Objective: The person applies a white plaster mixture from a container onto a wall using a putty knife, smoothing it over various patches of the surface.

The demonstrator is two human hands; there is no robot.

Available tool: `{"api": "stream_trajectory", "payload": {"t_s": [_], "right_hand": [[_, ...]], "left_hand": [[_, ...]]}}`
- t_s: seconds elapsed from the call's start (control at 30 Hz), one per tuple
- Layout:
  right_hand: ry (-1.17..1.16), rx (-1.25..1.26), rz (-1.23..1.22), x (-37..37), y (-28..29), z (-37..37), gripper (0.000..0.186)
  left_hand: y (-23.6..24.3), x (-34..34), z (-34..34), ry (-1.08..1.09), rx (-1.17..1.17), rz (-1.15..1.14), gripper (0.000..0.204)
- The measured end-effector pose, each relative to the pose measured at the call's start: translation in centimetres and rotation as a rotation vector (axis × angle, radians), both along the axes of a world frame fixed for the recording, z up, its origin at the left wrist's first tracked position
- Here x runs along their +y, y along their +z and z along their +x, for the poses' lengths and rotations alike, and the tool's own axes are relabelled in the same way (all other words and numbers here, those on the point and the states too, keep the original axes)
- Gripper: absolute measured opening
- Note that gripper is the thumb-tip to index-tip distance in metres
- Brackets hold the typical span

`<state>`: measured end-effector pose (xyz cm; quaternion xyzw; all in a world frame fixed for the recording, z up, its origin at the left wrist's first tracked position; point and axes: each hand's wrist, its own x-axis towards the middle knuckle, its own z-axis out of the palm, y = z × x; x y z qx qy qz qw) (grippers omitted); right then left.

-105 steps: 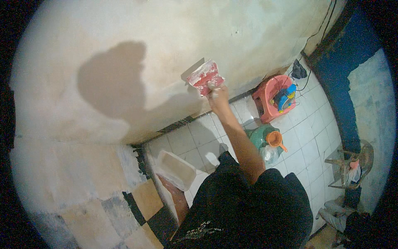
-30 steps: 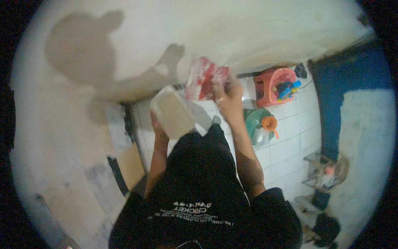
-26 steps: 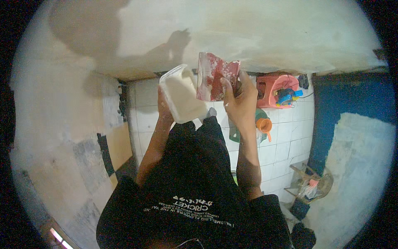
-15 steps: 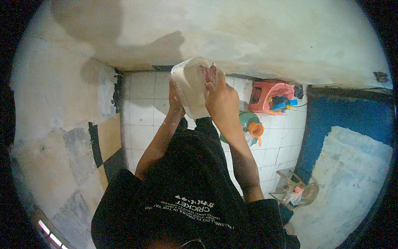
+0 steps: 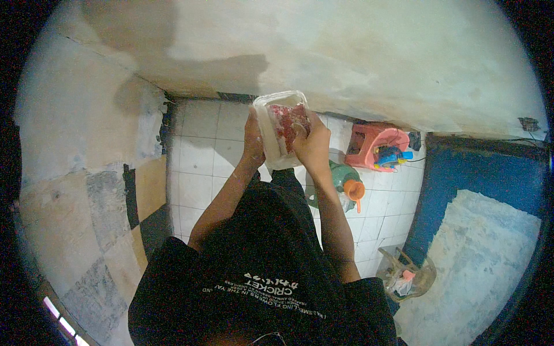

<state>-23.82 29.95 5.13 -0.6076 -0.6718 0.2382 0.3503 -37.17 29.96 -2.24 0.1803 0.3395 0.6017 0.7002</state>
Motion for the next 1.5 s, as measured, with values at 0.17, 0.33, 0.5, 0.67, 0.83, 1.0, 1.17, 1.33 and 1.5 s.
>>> {"api": "stream_trajectory", "payload": {"t_s": [0.17, 0.33, 0.5, 0.67, 0.83, 1.0, 1.17, 1.33, 1.5], "right_hand": [[0.001, 0.169, -0.078, 0.8, -3.3, 1.8, 0.032], [-0.055, 0.527, -0.327, 0.5, -1.9, 1.8, 0.029], [-0.111, 0.829, -0.399, 0.0, -1.0, 2.1, 0.031], [-0.134, 0.966, -0.416, -0.6, -1.4, 2.3, 0.026], [-0.110, 1.079, -0.420, -1.7, -0.8, 1.6, 0.029], [-0.135, 1.303, -0.576, -2.5, -0.8, 1.0, 0.030], [-0.234, 1.466, -0.355, -0.9, -0.4, 1.0, 0.031], [-0.186, 1.505, -0.115, 7.8, 2.1, 7.4, 0.036], [-0.187, 1.427, -0.119, 19.3, 5.7, 10.4, 0.037]], "left_hand": [[0.1, 0.0, -0.1, 0.051, 0.061, -0.019, 0.057], [-0.7, -0.1, -1.2, 0.104, 0.184, -0.013, 0.058], [-1.7, 0.4, -2.4, 0.097, 0.092, 0.000, 0.058], [-1.2, 0.6, -3.3, 0.059, -0.067, -0.027, 0.065], [-1.2, 0.5, -3.8, 0.049, -0.124, -0.068, 0.058], [-1.8, 0.6, -5.2, 0.049, -0.159, -0.049, 0.062], [-1.4, 1.1, -5.7, 0.046, -0.121, -0.012, 0.065], [0.0, 1.7, -5.1, 0.082, -0.083, -0.128, 0.065], [-1.9, 1.6, -5.3, 0.103, -0.047, -0.171, 0.065]]}}
